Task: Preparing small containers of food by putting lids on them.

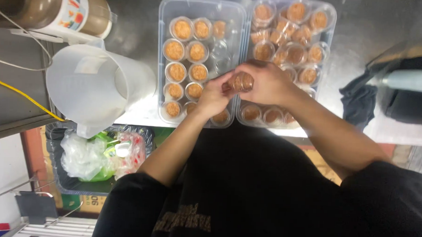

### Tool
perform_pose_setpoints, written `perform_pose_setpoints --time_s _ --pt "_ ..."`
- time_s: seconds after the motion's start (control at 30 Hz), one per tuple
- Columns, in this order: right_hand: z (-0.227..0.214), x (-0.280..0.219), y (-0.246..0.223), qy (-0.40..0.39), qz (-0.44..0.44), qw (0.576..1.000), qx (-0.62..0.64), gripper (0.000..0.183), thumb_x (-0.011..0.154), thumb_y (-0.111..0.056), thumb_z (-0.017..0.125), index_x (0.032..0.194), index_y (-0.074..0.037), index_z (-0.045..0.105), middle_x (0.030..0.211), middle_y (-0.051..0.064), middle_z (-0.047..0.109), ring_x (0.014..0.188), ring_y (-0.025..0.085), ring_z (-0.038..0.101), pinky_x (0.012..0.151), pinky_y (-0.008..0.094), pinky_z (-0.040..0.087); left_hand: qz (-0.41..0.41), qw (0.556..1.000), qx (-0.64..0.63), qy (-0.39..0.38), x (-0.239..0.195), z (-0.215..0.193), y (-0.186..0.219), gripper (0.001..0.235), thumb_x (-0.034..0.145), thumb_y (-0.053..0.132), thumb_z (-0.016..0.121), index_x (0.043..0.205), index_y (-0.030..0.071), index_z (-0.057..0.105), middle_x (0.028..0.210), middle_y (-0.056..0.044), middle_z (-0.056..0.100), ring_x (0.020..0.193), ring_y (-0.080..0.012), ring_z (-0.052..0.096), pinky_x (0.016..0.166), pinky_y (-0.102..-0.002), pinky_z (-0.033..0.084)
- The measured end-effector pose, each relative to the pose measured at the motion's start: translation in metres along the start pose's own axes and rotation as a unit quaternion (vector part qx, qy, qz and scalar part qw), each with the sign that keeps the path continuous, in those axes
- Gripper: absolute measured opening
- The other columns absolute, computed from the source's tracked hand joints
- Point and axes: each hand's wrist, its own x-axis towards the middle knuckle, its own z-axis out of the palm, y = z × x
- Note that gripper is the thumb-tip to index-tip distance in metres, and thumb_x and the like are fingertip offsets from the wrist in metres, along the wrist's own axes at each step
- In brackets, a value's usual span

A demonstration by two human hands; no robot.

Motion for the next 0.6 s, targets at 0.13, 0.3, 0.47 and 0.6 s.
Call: perform_pose_setpoints --time_s 0.13,0.3,0.47,0.6 --pt "0.001 -0.021 0.016 0.020 -0.032 0.996 0.080 0.052 0.073 -0.021 0.090 0.117 -0.009 0.068 0.108 0.010 0.072 0.090 0.025 0.073 0.076 0.036 0.062 0.064 0.992 0.110 0.010 -0.010 0.007 0.017 0.064 0.084 0.010 0.082 0.142 0.007 0.056 0.114 -0.010 0.074 0.096 -0.0138 0.075 0.083 -0.028 0.060" --pt "-0.015 -0.048 0.016 0.073 -0.002 0.955 0.287 0.043 0.082 -0.001 0.085 0.120 -0.005 0.065 0.125 0.011 0.067 0.098 0.017 0.072 0.081 0.030 0.063 0.271 0.913 0.302 0.048 -0.017 0.013 0.020 0.056 0.083 0.015 0.085 0.131 0.007 0.060 0.126 -0.014 0.068 0.118 -0.0315 0.063 0.103 -0.041 0.052" --pt "-0.025 -0.102 0.028 0.198 0.121 0.919 0.319 0.045 0.084 0.005 0.084 0.124 -0.002 0.064 0.131 0.011 0.066 0.103 0.015 0.070 0.088 0.030 0.062 0.255 0.863 0.436 -0.003 -0.012 0.024 0.013 0.053 0.083 0.019 0.082 0.131 0.010 0.062 0.130 -0.011 0.067 0.119 -0.0290 0.059 0.105 -0.043 0.051" --pt "-0.013 -0.129 0.032 0.284 0.166 0.851 0.409 0.044 0.088 0.006 0.080 0.128 -0.002 0.063 0.134 0.009 0.065 0.118 0.014 0.069 0.103 0.031 0.063 0.145 0.912 0.379 -0.064 0.014 0.041 -0.024 0.040 0.095 0.032 0.076 0.129 0.014 0.067 0.140 -0.003 0.063 0.127 -0.0221 0.059 0.111 -0.037 0.052"
